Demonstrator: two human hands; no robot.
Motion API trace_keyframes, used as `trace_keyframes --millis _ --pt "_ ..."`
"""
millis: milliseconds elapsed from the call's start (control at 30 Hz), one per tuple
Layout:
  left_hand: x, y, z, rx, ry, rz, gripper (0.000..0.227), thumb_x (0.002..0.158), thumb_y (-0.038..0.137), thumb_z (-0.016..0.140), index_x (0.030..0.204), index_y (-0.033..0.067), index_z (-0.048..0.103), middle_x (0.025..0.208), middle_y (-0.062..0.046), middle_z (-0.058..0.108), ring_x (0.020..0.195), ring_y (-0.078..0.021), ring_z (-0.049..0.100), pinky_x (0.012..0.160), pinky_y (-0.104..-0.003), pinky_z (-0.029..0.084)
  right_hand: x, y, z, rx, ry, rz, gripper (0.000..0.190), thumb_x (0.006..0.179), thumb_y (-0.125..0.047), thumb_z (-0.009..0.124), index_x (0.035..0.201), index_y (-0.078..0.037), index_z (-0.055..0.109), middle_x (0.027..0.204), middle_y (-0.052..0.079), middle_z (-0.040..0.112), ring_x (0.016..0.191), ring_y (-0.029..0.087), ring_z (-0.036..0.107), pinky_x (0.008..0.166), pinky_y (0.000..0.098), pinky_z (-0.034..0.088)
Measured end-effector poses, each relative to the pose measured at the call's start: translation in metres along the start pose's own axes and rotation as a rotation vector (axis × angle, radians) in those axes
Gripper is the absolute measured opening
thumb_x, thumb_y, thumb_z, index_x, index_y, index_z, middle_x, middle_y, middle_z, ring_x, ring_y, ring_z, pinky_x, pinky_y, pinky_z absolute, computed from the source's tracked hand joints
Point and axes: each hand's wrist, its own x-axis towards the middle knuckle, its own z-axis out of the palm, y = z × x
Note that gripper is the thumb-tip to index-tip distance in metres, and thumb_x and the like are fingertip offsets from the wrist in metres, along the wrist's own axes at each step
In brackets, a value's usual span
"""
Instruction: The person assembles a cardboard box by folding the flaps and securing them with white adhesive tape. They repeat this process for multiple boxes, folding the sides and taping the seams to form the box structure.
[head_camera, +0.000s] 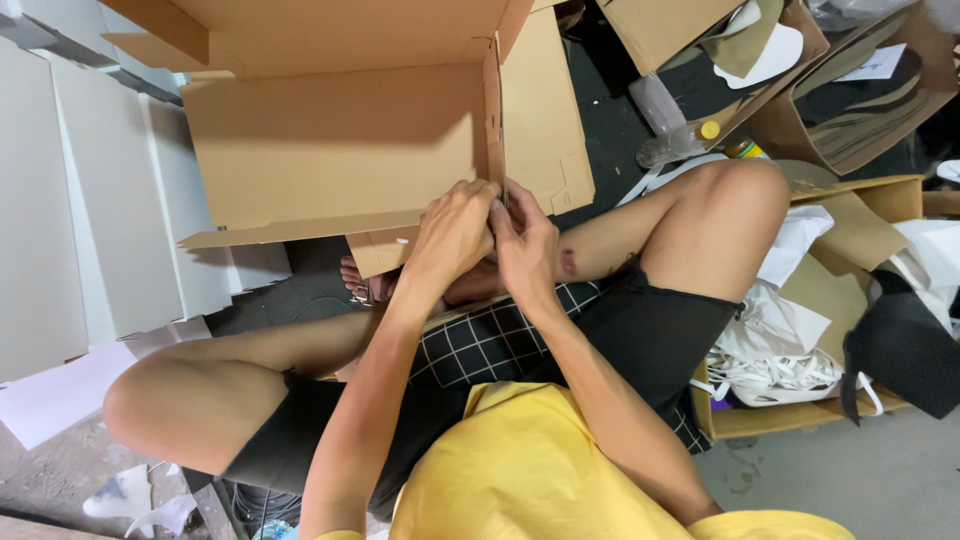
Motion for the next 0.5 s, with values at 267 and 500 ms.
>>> trace_keyframes --millis 267,500 --pt "0.006 -0.007 -0.002 -0.064 -0.038 -0.092 0.023 0.092 0.005 0.060 0.110 0.0052 0.074 0.095 -0.012 0.072 0.100 -0.0340 0.071 0.083 -0.052 0.058 0.028 0.021 -0.007 -0.050 0.022 -0.075 0.026 0.093 -0.008 0.067 0.114 -0.016 0.080 0.093 0.008 0.082 0.094 0.019 0.078 0.079 0.0368 0.061" --pt "0.019 -0.022 -0.020 -0.439 -0.177 -0.188 0.029 0.097 0.006 0.055 0.113 -0.0022 0.078 0.110 -0.029 0.076 0.112 -0.0469 0.070 0.096 -0.058 0.053 0.037 0.044 -0.005 -0.034 -0.002 -0.097 0.025 0.094 -0.005 0.066 0.111 -0.017 0.079 0.089 0.003 0.082 0.086 0.010 0.076 0.076 0.0304 0.060"
